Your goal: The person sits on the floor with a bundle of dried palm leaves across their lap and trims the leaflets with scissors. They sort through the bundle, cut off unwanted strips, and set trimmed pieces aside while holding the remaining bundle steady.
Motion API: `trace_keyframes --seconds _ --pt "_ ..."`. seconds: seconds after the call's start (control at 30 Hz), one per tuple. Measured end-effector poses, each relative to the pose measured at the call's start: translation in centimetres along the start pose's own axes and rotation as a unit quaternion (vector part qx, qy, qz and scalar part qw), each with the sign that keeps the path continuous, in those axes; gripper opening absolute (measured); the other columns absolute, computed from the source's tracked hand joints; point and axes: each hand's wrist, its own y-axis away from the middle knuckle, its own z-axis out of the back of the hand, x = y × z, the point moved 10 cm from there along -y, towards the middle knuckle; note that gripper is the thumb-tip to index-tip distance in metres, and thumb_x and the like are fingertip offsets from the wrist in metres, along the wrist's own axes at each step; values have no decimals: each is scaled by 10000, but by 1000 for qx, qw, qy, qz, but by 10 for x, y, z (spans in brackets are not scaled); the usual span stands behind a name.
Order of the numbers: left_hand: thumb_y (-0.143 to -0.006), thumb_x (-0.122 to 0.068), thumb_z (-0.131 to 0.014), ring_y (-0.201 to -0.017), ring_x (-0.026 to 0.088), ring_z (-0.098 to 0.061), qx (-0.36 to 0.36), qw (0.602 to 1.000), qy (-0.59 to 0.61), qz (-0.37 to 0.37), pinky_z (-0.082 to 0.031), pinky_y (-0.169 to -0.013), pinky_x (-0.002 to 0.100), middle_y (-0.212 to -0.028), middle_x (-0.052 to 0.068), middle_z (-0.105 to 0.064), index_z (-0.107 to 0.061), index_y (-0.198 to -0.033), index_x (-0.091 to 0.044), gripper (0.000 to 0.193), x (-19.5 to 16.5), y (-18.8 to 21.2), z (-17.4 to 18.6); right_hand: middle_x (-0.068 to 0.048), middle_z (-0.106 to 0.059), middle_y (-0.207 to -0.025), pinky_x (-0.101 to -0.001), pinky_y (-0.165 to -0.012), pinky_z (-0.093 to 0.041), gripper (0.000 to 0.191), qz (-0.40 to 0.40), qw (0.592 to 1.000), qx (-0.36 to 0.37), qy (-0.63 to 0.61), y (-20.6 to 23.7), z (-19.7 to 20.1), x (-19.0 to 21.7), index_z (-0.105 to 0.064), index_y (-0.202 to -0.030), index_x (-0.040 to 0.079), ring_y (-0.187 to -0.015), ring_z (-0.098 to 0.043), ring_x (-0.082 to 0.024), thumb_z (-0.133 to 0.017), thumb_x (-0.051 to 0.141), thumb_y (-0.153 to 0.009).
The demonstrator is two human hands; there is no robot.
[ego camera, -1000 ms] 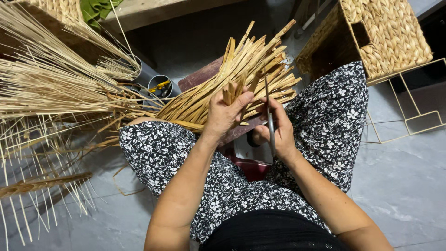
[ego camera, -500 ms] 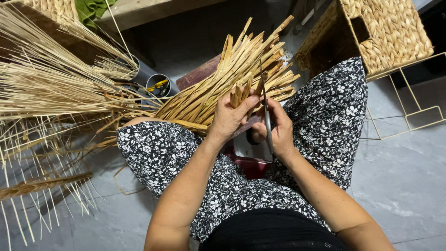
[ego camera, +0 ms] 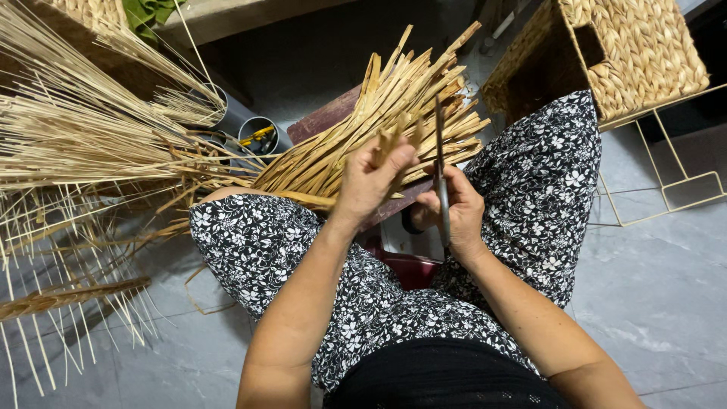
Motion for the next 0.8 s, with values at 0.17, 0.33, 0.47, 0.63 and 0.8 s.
trace_keyframes --seconds 0.17,0.33,0.47,0.63,0.8 --pt "-1048 -319 -656 -918 125 -737 -78 994 22 -72 -624 -874 248 -985 108 -760 -695 -1146 -46 292 -42 -4 49 43 -576 -934 -190 -721 -464 413 15 999 2 43 -5 4 -10 -598 -1348 15 -806 -538 -42 -766 156 -998" --pt "-991 -350 -723 -614 95 -621 -184 976 29 -112 -548 -538 226 -812 45 -652 -691 -1037 -27 328 -70 -13 93 71 -564 -866 -183 -616 -452 387 -64 997 18 44 -14 -5 -36 -620 -1295 28 -725 -527 -13 -745 223 -985" --pt "-897 -277 -766 -482 41 -492 -223 973 -41 -44 -435 -406 189 -776 23 -652 -723 -1010 -53 254 -59 -34 105 35 -570 -722 -220 -467 -429 346 -190 981 27 36 -11 -7 -62 -633 -1193 56 -541 -536 -53 -711 294 -953" --pt "-890 -197 -748 -539 68 -546 -217 938 -247 107 -475 -509 252 -755 20 -678 -759 -996 -109 138 -8 -79 103 -24 -546 -632 -256 -411 -377 338 -265 961 36 -62 -11 -13 -82 -583 -1033 39 -477 -520 -105 -683 358 -982" --pt "-846 -85 -691 -763 147 -734 -167 893 -412 69 -610 -750 350 -885 28 -754 -736 -999 -109 161 43 -119 102 -15 -547 -638 -250 -419 -370 330 -264 962 34 -56 -13 -12 -86 -594 -1027 47 -495 -517 -99 -675 362 -970"
